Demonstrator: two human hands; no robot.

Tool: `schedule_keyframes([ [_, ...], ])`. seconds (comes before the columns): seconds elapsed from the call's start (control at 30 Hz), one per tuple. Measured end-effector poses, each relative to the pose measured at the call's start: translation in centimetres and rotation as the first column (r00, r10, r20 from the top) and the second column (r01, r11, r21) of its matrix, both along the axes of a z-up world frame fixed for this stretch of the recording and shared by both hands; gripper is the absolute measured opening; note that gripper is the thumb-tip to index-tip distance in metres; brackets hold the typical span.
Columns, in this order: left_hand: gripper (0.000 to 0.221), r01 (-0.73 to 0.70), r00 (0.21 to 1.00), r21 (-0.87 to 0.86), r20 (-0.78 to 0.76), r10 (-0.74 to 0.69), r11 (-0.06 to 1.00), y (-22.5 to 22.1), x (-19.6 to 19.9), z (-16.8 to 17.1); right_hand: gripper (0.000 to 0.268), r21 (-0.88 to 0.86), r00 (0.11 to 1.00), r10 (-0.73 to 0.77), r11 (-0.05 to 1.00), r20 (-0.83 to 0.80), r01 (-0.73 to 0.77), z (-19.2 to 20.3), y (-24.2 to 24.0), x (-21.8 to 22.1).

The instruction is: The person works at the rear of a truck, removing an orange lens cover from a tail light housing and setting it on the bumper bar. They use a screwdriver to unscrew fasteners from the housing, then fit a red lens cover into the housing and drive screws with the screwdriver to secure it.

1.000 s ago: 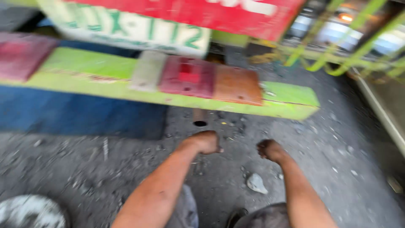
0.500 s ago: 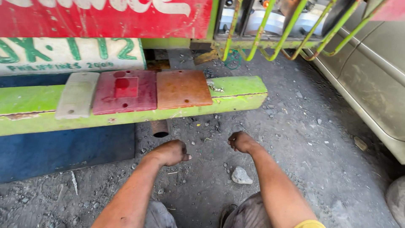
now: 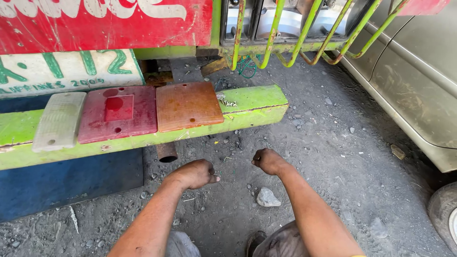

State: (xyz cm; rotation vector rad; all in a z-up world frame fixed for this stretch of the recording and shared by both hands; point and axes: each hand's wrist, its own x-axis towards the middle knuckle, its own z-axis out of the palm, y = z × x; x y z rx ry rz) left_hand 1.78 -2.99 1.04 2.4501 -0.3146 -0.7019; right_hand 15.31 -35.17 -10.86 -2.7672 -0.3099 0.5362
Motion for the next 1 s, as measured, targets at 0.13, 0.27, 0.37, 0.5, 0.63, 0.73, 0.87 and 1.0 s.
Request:
schedule_keyframes([
  [0.13, 0.043, 0.042, 0.999, 0.007, 0.020, -0.042, 0.999, -1.0, 1.5, -2.4, 0.039, -0.033, 0.995, 0.094, 0.995, 0.025, -0.093, 6.8, 3.6, -3.8],
  [0.27, 0.040, 0.110, 0.992, -0.012, 0.062, -0.109, 0.994, -1.2, 2.5, -4.2, 0.031, 0.137, 0.979, 0.179, 0.972, 0.095, -0.191, 16.7, 8.6, -9.8],
  [0.37, 0.039, 0.141, 0.987, -0.032, 0.088, -0.138, 0.990, -0.8, 3.1, -4.7, 0.017, 0.297, 0.863, 0.293, 0.852, 0.413, -0.432, 23.3, 11.6, -14.7],
  [0.5, 0.038, 0.121, 0.991, -0.084, 0.075, -0.114, 0.989, 0.0, 2.5, -5.0, 0.025, 0.150, 0.510, 0.356, 0.688, 0.783, -0.710, 30.2, 16.0, -17.2],
  [0.63, 0.033, 0.046, 0.996, 0.119, -0.087, -0.035, 0.992, -0.3, 0.5, -0.9, 0.103, -0.090, 0.522, 0.533, 0.752, 0.666, -0.653, 33.0, 20.5, -11.9],
  [0.73, 0.037, 0.066, 0.996, 0.090, -0.060, -0.061, 0.994, 0.4, 0.3, -1.8, 0.136, -0.203, 0.817, 0.509, 0.860, 0.271, -0.468, 34.4, 23.3, -8.8],
  [0.87, 0.041, 0.122, 0.992, -0.054, 0.039, -0.120, 0.991, 1.4, 1.7, -5.4, 0.131, -0.150, 0.849, 0.527, 0.843, 0.041, -0.516, 34.7, 23.8, -7.0],
  [1.0, 0.041, 0.110, 0.992, -0.071, 0.067, -0.105, 0.991, 2.3, 1.5, -5.2, 0.130, -0.175, 0.847, 0.528, 0.841, 0.062, -0.512, 34.7, 24.4, -6.9],
])
